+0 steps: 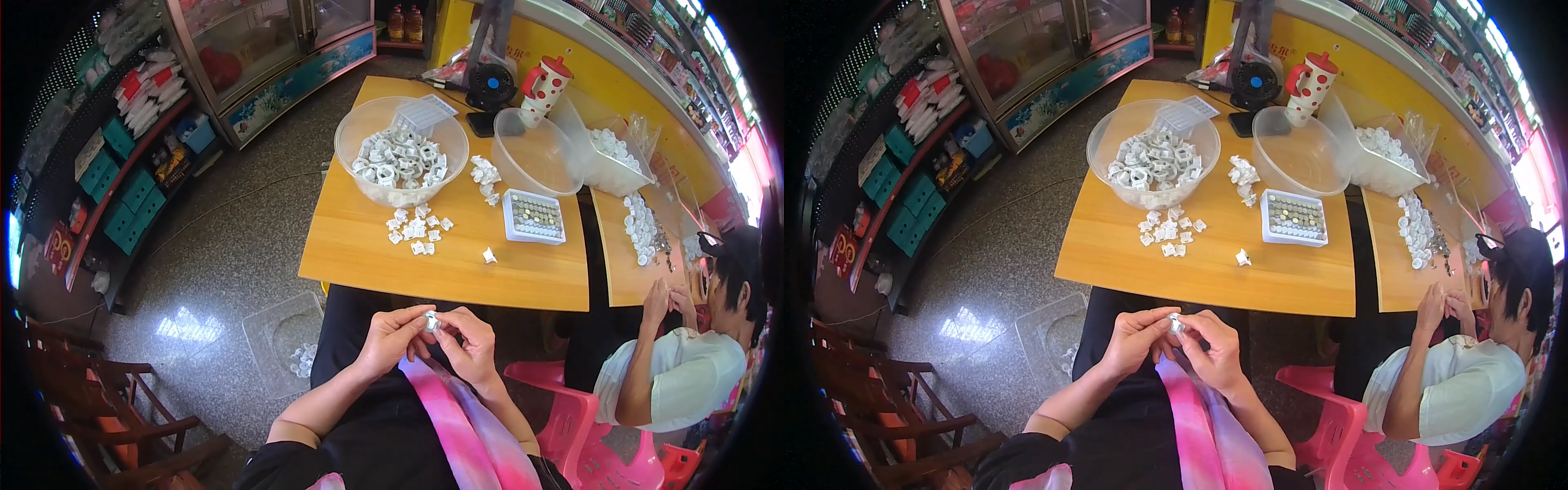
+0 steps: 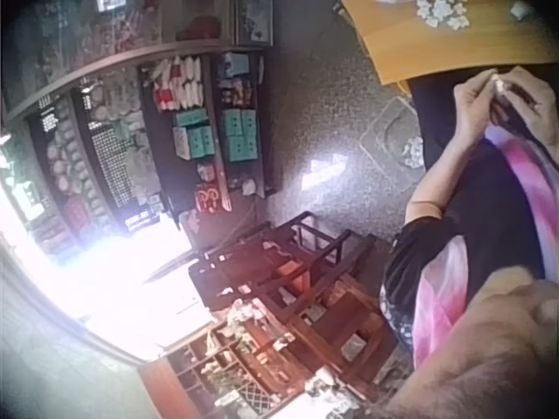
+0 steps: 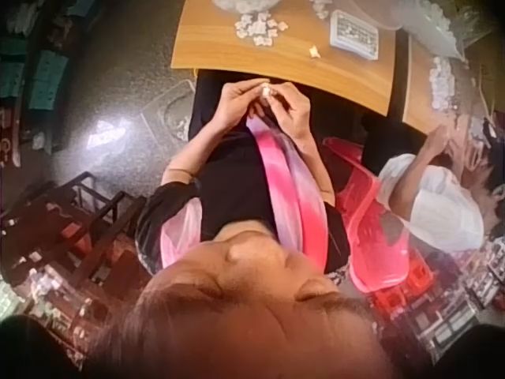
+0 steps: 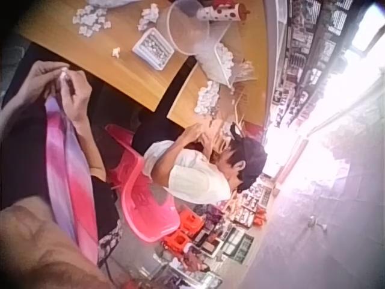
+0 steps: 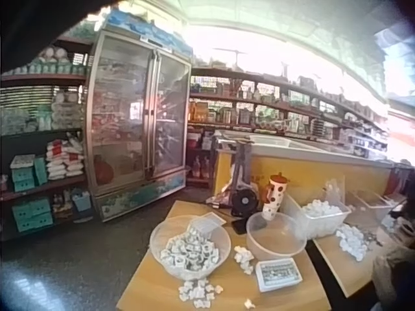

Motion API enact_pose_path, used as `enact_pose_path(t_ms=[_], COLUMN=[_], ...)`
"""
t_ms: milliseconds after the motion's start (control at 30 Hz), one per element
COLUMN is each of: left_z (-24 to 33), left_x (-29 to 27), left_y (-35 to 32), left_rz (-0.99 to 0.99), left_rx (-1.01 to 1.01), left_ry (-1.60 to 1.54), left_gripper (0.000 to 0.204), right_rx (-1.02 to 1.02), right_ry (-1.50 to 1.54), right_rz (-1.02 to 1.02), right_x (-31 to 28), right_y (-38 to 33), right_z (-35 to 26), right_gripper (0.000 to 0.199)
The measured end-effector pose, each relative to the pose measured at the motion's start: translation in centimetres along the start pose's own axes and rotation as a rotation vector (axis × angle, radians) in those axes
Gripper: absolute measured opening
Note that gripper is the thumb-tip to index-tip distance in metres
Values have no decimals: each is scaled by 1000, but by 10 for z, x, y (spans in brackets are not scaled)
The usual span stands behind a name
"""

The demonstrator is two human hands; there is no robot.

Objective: The person assembles small plastic electronic components by hand, arranges trays of coin batteries on the table, and mixes small plastic parts inside a yellow container.

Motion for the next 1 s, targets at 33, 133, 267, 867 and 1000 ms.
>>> enact_pose_path(t_ms=[33,133,267,867,1000], left_z=[0,1,3,-2,1], left_x=[0,-1,4,3,7], left_y=[0,-2,-4,-2,-5], left_rz=[-20,-85,-118,-14,5], left_rx=[-17,13,47,32,54], left_ry=[-9,-53,-15,-90,-3], left_gripper=[30,33,35,28,27], right_rx=[-41,-92,-102,134,115], right_ry=[-90,-179,-232,183,79], right_rz=[9,32,43,160,183], right_x=[0,0,0,10,13], right_y=[0,-2,-2,-11,-12], right_z=[-1,-1,-5,9,6], right_gripper=[26,26,24,21,21])
Point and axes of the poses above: each hand's wrist, its own y-axis towards the middle knuckle, its own x-axis out of the palm, z = x × y, the point moved 3 cm from there along y, towards the middle knuckle, and after that the axes turned 7 degrees about -z, right-handed, at the moved point
